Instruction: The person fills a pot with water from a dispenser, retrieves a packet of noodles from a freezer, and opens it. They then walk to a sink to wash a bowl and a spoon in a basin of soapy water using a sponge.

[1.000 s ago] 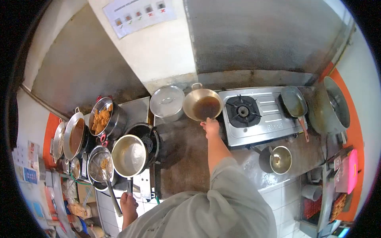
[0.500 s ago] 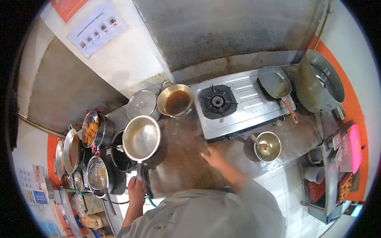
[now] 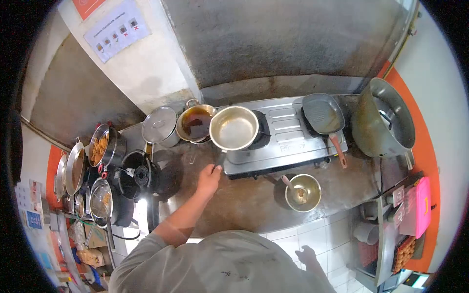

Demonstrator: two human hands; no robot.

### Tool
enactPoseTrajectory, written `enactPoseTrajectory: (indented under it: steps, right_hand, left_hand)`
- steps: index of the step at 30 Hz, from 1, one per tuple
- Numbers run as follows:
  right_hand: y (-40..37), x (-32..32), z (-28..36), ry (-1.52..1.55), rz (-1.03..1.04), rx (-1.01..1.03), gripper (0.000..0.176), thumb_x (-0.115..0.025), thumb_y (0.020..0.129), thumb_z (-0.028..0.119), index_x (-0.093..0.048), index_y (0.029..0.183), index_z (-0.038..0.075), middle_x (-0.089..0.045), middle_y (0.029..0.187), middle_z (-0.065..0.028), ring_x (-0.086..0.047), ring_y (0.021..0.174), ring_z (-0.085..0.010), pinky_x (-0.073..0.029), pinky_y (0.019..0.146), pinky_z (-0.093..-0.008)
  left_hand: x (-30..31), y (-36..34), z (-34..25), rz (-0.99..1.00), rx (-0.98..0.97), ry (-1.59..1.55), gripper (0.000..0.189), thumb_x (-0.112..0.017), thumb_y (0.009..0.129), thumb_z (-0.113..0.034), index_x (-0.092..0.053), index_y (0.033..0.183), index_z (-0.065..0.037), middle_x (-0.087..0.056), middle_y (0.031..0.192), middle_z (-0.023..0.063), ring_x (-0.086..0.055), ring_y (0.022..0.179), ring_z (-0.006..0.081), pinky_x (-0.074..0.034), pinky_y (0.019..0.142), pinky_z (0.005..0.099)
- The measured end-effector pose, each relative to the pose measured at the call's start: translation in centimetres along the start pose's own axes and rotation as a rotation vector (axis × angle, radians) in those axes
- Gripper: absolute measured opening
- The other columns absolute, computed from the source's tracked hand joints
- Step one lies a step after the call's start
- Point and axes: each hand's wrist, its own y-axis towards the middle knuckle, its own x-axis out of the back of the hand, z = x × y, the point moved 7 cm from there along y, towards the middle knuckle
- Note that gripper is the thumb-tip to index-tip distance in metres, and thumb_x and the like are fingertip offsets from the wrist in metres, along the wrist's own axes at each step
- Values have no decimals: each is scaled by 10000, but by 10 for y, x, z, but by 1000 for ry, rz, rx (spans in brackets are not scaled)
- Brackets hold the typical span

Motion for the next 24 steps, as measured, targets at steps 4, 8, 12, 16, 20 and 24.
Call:
enactPoseTrajectory:
  steps: [4,8,12,16,20,24]
  right_hand:
    - [-11,12,-30,30,-7,-78,632,-790,846,452,-663,1268,0,-772,994,-176,-743,971,-313,-574,913,-391]
    - [13,13,-22,68,-16,10,585,-792,863,411,-660,1279,22,-777,965,-161,-743,974,-321,-575,917,-394]
    - [52,37,82,-30,-88,321,450,-755,920,342,-678,1231,26,-766,943,-192,-748,894,-350,-591,823,-451]
    - [86,60,237,-217,-54,586,416,-699,923,323,-652,1195,12,-729,985,-268,-703,969,-461,-569,841,-527]
    - [129,69,362,-259,-142,612,356,-625,976,309,-614,1173,13,-730,1003,-279,-716,949,-449,-574,822,-539]
    - [153,71,427,-348,-302,593,268,-566,1018,265,-635,1116,25,-759,957,-224,-749,897,-397,-591,816,-510]
  left_hand:
    - [-47,20,-14,8,35,-7,390,-644,992,-343,-661,987,47,-687,922,270,-674,887,440,-510,810,480]
    - [-74,36,-17,12,29,60,394,-643,991,-344,-672,1009,48,-693,940,272,-677,915,450,-511,823,484]
    - [-88,53,-8,-75,-88,150,394,-639,995,-344,-667,1040,47,-704,927,265,-686,910,437,-525,816,484]
    - [-83,45,-24,125,149,-34,406,-638,1015,-350,-666,1134,37,-730,954,205,-739,829,309,-562,794,416]
    - [-58,25,-14,303,244,-80,436,-631,1035,-349,-643,1252,29,-744,1002,159,-750,789,217,-579,765,371]
    - [13,-63,16,260,186,85,509,-633,1039,-344,-567,1401,7,-755,1044,164,-755,825,203,-580,756,352]
